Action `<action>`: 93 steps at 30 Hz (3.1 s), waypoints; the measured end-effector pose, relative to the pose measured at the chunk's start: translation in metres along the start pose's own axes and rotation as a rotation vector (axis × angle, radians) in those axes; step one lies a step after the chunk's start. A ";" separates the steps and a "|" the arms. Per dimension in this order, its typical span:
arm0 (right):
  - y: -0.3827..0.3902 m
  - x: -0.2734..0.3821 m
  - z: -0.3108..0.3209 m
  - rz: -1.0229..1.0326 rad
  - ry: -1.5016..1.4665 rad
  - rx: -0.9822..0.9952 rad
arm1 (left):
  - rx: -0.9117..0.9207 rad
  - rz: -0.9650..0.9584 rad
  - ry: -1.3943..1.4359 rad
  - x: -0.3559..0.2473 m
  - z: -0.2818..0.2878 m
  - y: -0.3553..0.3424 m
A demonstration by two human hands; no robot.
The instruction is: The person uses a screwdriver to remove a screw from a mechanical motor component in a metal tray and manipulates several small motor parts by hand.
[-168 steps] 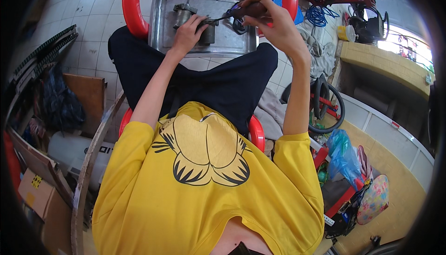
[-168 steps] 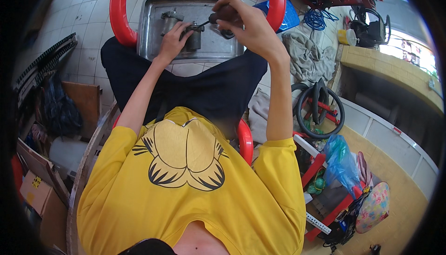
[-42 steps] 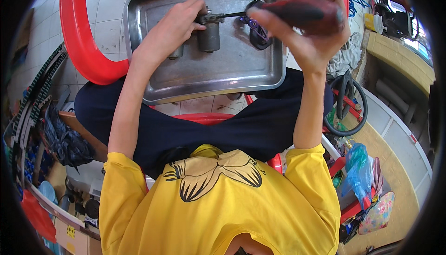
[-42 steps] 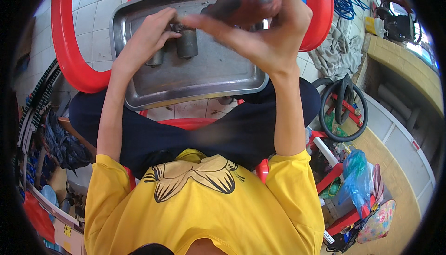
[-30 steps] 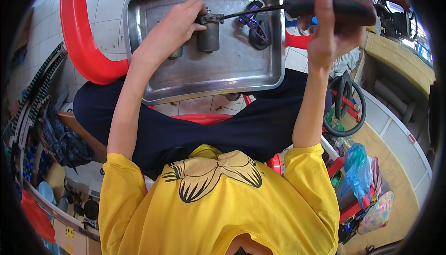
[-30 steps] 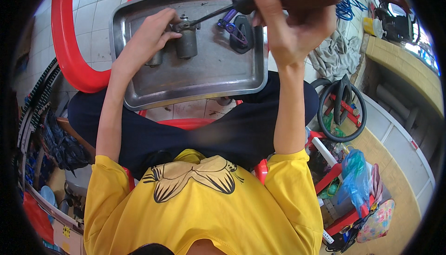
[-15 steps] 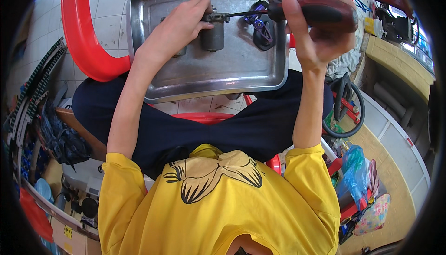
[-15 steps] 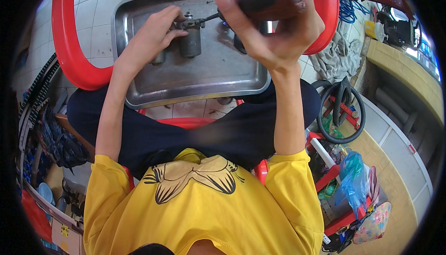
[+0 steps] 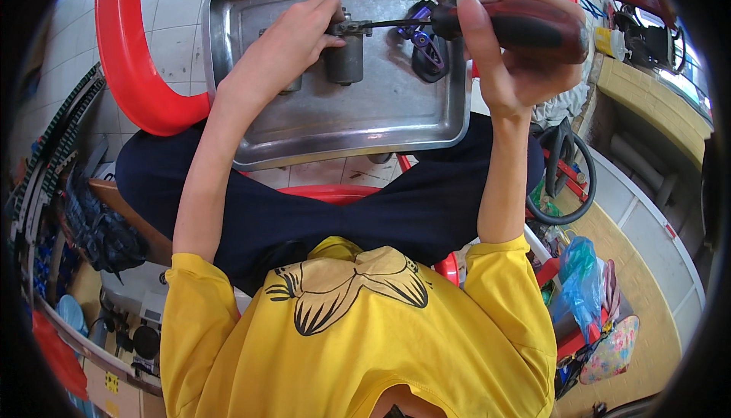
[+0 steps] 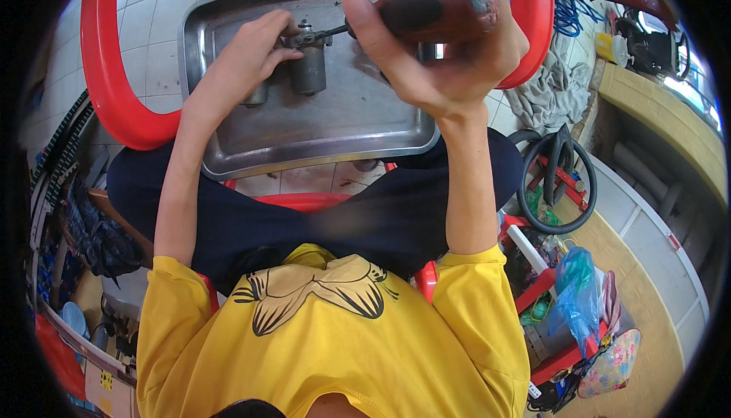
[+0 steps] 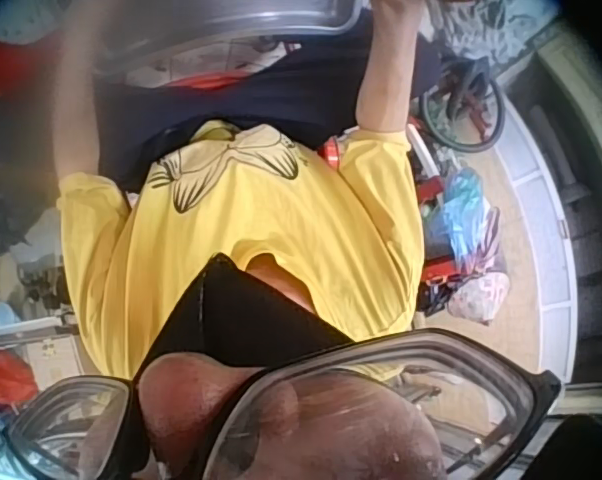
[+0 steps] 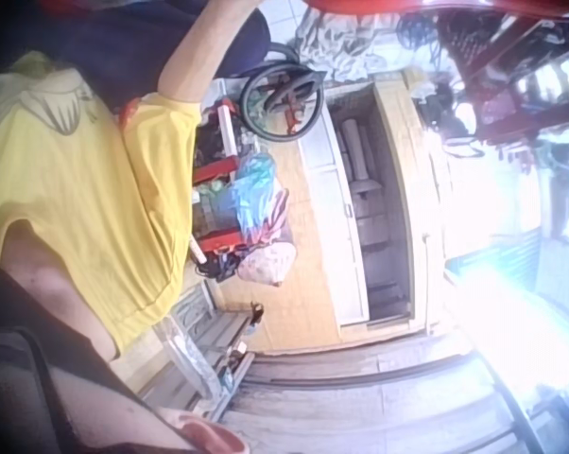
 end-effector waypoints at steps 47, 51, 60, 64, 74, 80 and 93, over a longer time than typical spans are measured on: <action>-0.006 0.017 -0.030 -0.005 -0.118 0.485 | -0.019 -0.016 -0.065 0.000 -0.002 0.002; -0.011 0.011 -0.026 -0.044 -0.423 0.791 | -0.013 -0.007 -0.074 -0.001 0.000 0.004; -0.002 0.005 -0.028 -0.018 -0.166 0.386 | -0.011 0.005 -0.052 -0.001 -0.003 0.003; 0.002 0.011 -0.028 -0.033 -0.088 0.362 | -0.026 -0.034 -0.077 0.000 -0.004 0.002; 0.008 0.021 -0.028 -0.084 0.335 0.181 | -0.029 -0.043 -0.055 0.001 -0.004 0.000; 0.009 0.005 -0.034 -0.143 0.234 0.055 | -0.049 -0.057 -0.047 0.004 -0.008 -0.005; -0.013 -0.008 0.042 -0.356 -0.001 -0.431 | -0.062 0.062 -0.188 -0.001 -0.001 -0.017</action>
Point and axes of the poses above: each hand's wrist, its own y-axis away from the middle knuckle, its own z-axis out of the back of the hand, x = y × z, the point moved 6 cm from there along -y, towards the middle knuckle, and after that the axes turned 3 degrees about x, right-handed, at the moved point
